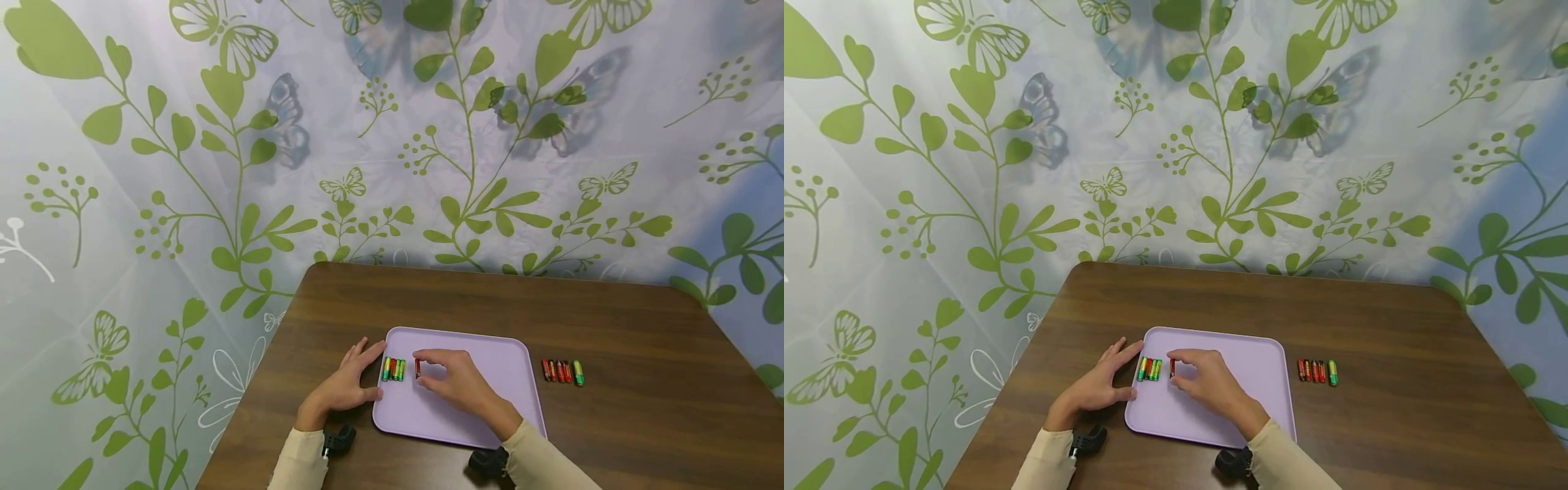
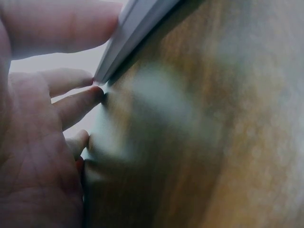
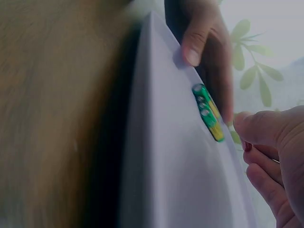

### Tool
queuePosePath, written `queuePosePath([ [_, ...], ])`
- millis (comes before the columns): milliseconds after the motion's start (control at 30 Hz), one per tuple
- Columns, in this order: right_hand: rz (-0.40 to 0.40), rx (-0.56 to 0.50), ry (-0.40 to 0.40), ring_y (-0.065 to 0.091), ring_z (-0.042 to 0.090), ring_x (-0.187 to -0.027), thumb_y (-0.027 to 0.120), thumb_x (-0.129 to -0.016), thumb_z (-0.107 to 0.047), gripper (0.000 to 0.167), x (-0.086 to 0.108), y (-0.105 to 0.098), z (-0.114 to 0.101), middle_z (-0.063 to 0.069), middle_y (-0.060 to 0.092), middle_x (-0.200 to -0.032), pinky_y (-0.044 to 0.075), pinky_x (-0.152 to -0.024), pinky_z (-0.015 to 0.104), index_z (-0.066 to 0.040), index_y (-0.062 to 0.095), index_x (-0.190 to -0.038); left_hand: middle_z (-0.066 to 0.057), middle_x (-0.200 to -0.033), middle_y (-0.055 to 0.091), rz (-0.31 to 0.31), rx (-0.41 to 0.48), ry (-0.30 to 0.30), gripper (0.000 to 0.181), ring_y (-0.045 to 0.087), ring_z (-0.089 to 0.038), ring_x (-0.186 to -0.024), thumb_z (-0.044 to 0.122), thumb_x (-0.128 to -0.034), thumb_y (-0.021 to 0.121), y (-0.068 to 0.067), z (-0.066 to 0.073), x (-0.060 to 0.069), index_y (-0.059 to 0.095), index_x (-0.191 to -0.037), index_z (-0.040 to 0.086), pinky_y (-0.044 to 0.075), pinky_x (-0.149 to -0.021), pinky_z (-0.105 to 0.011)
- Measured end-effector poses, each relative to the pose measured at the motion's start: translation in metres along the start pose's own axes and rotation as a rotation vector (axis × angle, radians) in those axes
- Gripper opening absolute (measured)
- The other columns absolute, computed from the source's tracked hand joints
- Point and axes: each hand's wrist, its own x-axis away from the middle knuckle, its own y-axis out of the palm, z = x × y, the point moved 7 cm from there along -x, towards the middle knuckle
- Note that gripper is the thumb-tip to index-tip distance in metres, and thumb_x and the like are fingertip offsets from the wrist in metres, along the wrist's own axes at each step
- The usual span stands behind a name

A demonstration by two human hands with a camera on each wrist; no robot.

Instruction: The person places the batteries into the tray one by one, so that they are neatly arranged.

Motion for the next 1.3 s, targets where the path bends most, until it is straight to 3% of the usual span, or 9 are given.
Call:
queuePosePath([
  [200, 0.001, 0.004, -0.024, 0.081, 0.024, -0.111, 0.094, -0.081, -0.004, 0.044, -0.007, 0.016, -0.001, 0.008, 0.084, -0.120, 0.066, -0.095, 0.043, -0.002, 0.081, -0.123, -0.010, -0.177, 0.040, 0.034, 0.022, 0.079, 0.090, 0.010, -0.054, -0.167, 0.030, -0.0910, 0.082, 0.001, -0.008, -0.001, 0.041, -0.170, 0.020, 0.011, -0.119, -0.091],
  [400, -0.019, 0.051, 0.022, 0.080, 0.024, -0.112, 0.094, -0.081, -0.005, 0.043, -0.009, 0.027, 0.002, 0.007, 0.084, -0.119, 0.064, -0.098, 0.043, -0.004, 0.082, -0.121, -0.004, -0.177, 0.040, 0.049, 0.014, 0.097, 0.090, 0.010, -0.051, -0.168, 0.037, -0.0915, 0.082, 0.006, -0.021, -0.004, 0.040, -0.171, 0.030, 0.012, -0.118, -0.091],
  [600, -0.013, 0.098, 0.041, 0.080, 0.023, -0.111, 0.096, -0.081, -0.009, 0.042, -0.010, 0.031, -0.001, 0.006, 0.084, -0.118, 0.064, -0.097, 0.043, -0.006, 0.082, -0.120, -0.010, -0.177, 0.039, 0.031, 0.016, 0.086, 0.089, 0.010, -0.054, -0.167, 0.031, -0.0919, 0.081, 0.002, -0.007, -0.001, 0.041, -0.171, 0.020, 0.011, -0.118, -0.092],
  [867, -0.030, 0.147, 0.030, 0.080, 0.023, -0.111, 0.096, -0.082, -0.012, 0.043, -0.011, 0.033, -0.004, 0.006, 0.084, -0.119, 0.064, -0.096, 0.043, -0.007, 0.081, -0.121, -0.011, -0.179, 0.036, -0.011, 0.000, -0.010, 0.092, 0.007, -0.050, -0.169, 0.024, -0.0904, 0.080, 0.000, 0.001, 0.000, 0.038, -0.172, 0.015, 0.008, -0.125, -0.086],
  [1133, -0.004, 0.171, -0.043, 0.080, 0.023, -0.113, 0.098, -0.079, -0.014, 0.048, -0.005, 0.021, -0.005, 0.006, 0.083, -0.122, 0.065, -0.097, 0.042, -0.006, 0.080, -0.123, -0.010, -0.176, 0.041, 0.038, 0.014, 0.083, 0.088, 0.011, -0.054, -0.166, 0.031, -0.0920, 0.080, 0.000, -0.001, 0.002, 0.042, -0.170, 0.020, 0.010, -0.117, -0.093],
  [1300, -0.018, 0.144, -0.019, 0.080, 0.023, -0.117, 0.098, -0.081, -0.018, 0.052, 0.002, 0.002, 0.002, 0.006, 0.082, -0.125, 0.065, -0.098, 0.045, -0.006, 0.080, -0.128, -0.011, -0.177, 0.040, 0.033, 0.027, 0.054, 0.089, 0.010, -0.054, -0.167, 0.028, -0.0909, 0.081, 0.000, 0.001, 0.002, 0.042, -0.170, 0.019, 0.007, -0.120, -0.090],
])
